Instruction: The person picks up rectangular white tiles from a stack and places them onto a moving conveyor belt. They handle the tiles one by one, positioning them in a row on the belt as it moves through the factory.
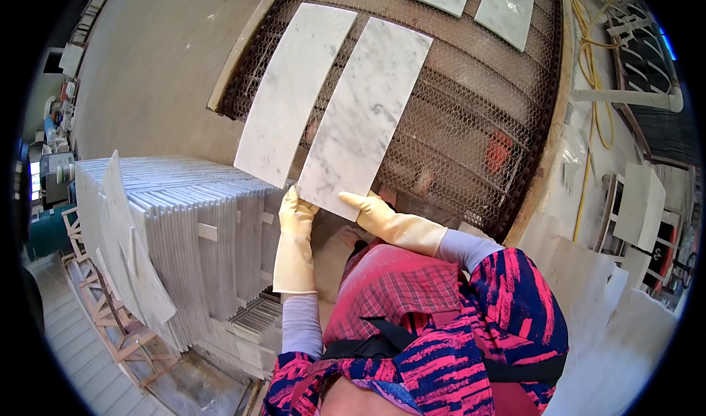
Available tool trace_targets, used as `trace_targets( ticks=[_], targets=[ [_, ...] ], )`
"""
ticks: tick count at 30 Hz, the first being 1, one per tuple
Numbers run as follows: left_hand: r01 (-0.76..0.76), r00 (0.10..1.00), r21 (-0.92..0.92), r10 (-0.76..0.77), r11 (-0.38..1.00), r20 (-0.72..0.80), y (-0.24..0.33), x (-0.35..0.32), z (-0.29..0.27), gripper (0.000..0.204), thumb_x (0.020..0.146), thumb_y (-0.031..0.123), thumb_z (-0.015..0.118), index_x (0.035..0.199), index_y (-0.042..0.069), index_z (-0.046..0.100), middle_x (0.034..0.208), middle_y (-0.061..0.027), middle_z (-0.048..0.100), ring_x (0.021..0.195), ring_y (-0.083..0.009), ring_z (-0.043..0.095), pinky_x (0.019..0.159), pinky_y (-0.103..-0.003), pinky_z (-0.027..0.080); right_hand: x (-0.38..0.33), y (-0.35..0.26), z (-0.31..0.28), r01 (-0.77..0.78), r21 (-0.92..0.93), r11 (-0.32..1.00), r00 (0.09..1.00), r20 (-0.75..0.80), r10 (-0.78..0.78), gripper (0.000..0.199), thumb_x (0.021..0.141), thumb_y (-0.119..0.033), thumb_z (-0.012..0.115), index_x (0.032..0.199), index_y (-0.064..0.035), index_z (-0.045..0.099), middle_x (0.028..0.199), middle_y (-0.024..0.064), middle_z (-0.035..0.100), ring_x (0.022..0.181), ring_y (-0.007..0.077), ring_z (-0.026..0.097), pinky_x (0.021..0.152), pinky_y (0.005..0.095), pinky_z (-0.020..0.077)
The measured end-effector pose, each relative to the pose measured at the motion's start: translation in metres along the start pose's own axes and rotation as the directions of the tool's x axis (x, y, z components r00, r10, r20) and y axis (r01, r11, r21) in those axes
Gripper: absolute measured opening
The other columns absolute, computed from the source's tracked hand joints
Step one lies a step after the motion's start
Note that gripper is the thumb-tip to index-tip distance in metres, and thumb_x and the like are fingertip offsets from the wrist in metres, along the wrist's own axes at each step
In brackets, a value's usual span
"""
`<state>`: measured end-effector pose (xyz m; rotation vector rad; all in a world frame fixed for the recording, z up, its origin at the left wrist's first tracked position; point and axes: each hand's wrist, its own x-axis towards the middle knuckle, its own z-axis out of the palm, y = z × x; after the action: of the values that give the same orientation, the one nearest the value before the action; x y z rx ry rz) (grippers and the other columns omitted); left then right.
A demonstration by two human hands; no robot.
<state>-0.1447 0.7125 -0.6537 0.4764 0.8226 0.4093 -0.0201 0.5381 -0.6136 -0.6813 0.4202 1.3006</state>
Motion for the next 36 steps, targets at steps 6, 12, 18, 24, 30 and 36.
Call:
trace_targets(
  ticks=[6, 12, 18, 24, 30, 36],
  targets=[
    [-0.01, 0.998, 0.058, 0.013, 0.998, -0.06, -0.004, 0.006, 0.003, 0.037, 0.109, 0.031, 0.046, 0.127, 0.002, 0.061, 0.129, -0.0161, 0.066, 0.116, -0.0328, 0.066, 0.099, -0.053, 0.055, 0.0, 0.001, 0.003, 0.108, -0.024, 0.994, 0.994, 0.027, -0.107, 0.048, 0.094, -0.009, 0.072, 0.139, -0.0011, 0.056, 0.136, 0.0105, 0.063, 0.124, 0.0234, 0.061, 0.108, 0.0371, 0.0468],
    [-0.037, 0.99, 0.118, 0.052, 0.992, -0.128, -0.003, 0.003, 0.015, 0.037, 0.11, 0.033, 0.045, 0.13, 0.004, 0.058, 0.127, -0.0131, 0.067, 0.114, -0.0315, 0.067, 0.095, -0.053, 0.056, 0.001, 0.001, -0.003, 0.084, -0.029, 0.996, 0.996, 0.037, -0.083, 0.048, 0.094, -0.009, 0.072, 0.14, -0.0023, 0.056, 0.137, 0.0113, 0.063, 0.125, 0.026, 0.06, 0.108, 0.04, 0.0475],
    [-0.097, 0.982, 0.157, 0.12, 0.983, -0.144, -0.016, -0.052, 0.024, 0.053, 0.109, 0.043, 0.044, 0.143, 0.003, 0.048, 0.135, -0.0245, 0.061, 0.12, -0.0377, 0.064, 0.099, -0.052, 0.054, 0.023, 0.01, -0.024, 0.159, -0.011, 0.987, 0.984, 0.081, -0.158, 0.046, 0.094, -0.008, 0.071, 0.137, -0.0043, 0.058, 0.134, 0.0142, 0.064, 0.124, 0.0316, 0.061, 0.108, 0.0465, 0.0483],
    [-0.079, 0.971, 0.007, 0.079, 0.997, -0.225, -0.104, -0.158, -0.128, 0.057, 0.107, 0.05, 0.039, 0.15, 0.013, 0.042, 0.148, -0.0215, 0.048, 0.134, -0.0383, 0.048, 0.109, -0.053, 0.042, 0.028, 0.006, -0.032, 0.156, 0.046, 0.987, 0.985, 0.068, -0.159, 0.043, 0.09, -0.001, 0.071, 0.132, -0.0009, 0.061, 0.131, 0.015, 0.067, 0.121, 0.0316, 0.064, 0.106, 0.0473, 0.0516],
    [-0.079, 0.804, -0.409, -0.185, 0.909, -0.566, -0.229, -0.304, -0.34, 0.059, 0.105, 0.056, 0.033, 0.154, 0.024, 0.038, 0.161, -0.0164, 0.034, 0.148, -0.0386, 0.031, 0.12, -0.055, 0.027, 0.046, 0.002, -0.051, 0.147, 0.024, 0.989, 0.982, 0.118, -0.149, 0.044, 0.09, -0.004, 0.075, 0.13, 0.002, 0.061, 0.129, 0.017, 0.067, 0.12, 0.0326, 0.064, 0.106, 0.0489, 0.0531],
    [-0.184, 0.594, -0.465, -0.278, 0.866, -0.754, -0.326, -0.448, -0.364, 0.058, 0.106, 0.057, 0.024, 0.153, 0.028, 0.04, 0.157, -0.0154, 0.042, 0.145, -0.0366, 0.039, 0.119, -0.055, 0.029, 0.026, 0.014, -0.039, -0.047, 0.147, 0.988, 0.999, 0.006, 0.047, 0.046, 0.098, -0.025, 0.069, 0.137, -0.003, 0.057, 0.129, 0.0157, 0.066, 0.114, 0.0328, 0.066, 0.105, 0.0459, 0.0529]
  ],
)
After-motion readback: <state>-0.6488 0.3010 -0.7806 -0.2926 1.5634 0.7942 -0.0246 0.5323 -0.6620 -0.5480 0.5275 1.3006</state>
